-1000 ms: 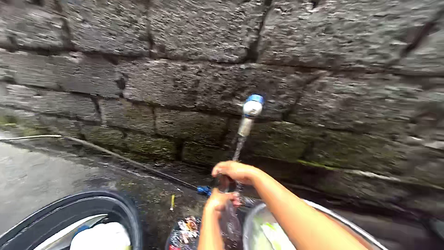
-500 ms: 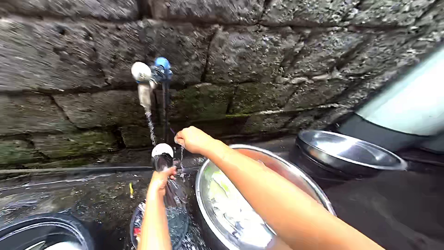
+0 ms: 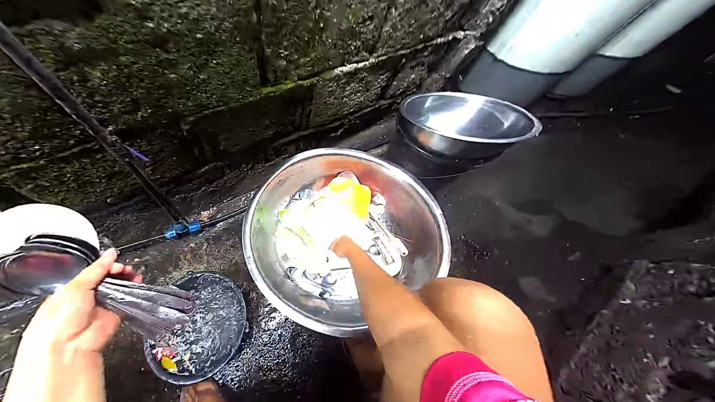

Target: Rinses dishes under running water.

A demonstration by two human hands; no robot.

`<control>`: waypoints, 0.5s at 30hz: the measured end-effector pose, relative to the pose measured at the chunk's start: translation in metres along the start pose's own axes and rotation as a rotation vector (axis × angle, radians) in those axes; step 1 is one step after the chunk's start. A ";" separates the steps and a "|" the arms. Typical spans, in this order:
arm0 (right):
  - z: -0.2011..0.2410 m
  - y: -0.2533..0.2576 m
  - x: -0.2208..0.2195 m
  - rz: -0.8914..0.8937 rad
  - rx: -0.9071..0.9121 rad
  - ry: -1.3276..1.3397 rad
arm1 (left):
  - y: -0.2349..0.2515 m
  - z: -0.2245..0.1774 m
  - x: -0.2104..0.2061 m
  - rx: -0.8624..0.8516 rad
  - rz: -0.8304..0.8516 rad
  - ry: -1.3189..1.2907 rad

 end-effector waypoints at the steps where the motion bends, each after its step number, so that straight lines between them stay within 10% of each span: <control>1: -0.009 0.008 -0.017 0.035 -0.011 -0.037 | 0.002 0.005 -0.001 0.000 -0.005 -0.041; 6: -0.061 0.012 -0.087 0.200 -0.161 -0.268 | 0.017 0.033 -0.004 0.098 -0.084 -0.112; 11: -0.097 0.056 -0.108 -0.251 -0.040 0.029 | 0.028 0.045 -0.012 0.142 -0.070 -0.059; 15: -0.088 0.074 -0.102 -0.260 -0.050 0.007 | 0.033 0.049 -0.014 0.128 -0.071 -0.046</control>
Point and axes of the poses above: each hand's wrist, its own y-axis towards the middle knuckle, its own x-axis out of the back of the hand, z = x × y, the point moved 9 cm from there along y, towards the middle knuckle, and after that the axes turned 8 degrees about -y, right-handed, at the moved point
